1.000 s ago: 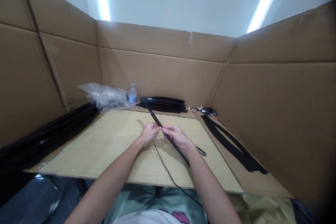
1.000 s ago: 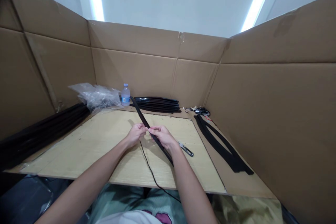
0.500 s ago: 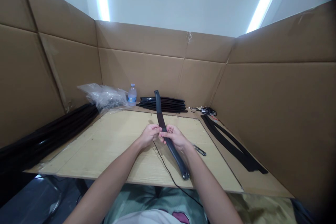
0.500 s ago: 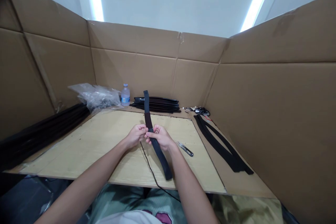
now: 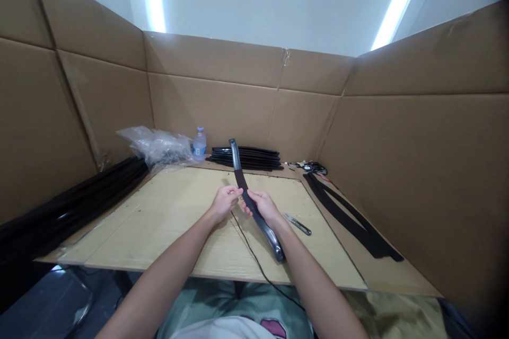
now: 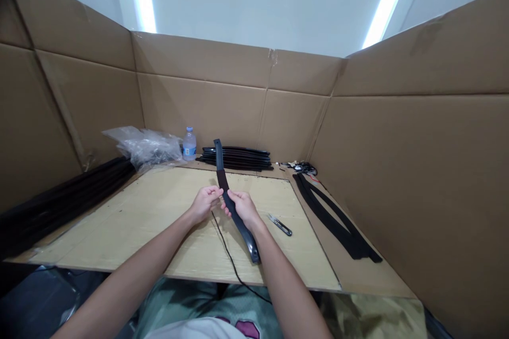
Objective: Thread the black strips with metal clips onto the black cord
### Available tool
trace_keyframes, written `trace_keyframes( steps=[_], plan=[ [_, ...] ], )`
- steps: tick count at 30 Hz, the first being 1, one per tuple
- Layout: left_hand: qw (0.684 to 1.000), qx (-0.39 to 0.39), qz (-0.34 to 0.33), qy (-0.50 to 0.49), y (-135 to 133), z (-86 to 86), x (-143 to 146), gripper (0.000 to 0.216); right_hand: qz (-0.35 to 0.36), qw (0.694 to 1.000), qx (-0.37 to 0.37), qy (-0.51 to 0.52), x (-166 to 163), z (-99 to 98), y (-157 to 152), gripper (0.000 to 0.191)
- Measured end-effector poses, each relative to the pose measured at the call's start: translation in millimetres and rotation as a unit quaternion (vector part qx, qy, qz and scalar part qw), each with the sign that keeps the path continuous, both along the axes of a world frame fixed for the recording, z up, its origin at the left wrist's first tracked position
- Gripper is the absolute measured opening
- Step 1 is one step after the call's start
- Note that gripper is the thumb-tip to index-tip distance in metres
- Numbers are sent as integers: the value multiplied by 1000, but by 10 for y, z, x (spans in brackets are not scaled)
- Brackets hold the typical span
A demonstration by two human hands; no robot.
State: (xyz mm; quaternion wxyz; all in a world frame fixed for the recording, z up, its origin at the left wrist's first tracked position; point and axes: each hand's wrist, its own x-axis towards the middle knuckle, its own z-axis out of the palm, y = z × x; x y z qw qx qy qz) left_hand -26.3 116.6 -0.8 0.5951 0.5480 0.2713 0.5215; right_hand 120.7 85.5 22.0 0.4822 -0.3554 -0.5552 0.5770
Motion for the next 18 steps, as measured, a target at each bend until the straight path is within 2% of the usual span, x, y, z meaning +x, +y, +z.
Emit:
trace_keyframes(
  steps=[9,14,16,18],
  plan=[
    [1000,3,8,9,-15,0,36,35,-49,998,-7,-46,-19,-9,40,43],
    [998,23,39,33,-23,5,81,35,-73,996,-18,-50,-37,-17,41,43],
    [999,22,40,26,2,-3,70,35,-53,998,-23,-23,-32,-24,38,40],
    [999,10,44,6,42,-14,26,36,-3,1000,-29,8,-11,-22,32,35]
  ],
)
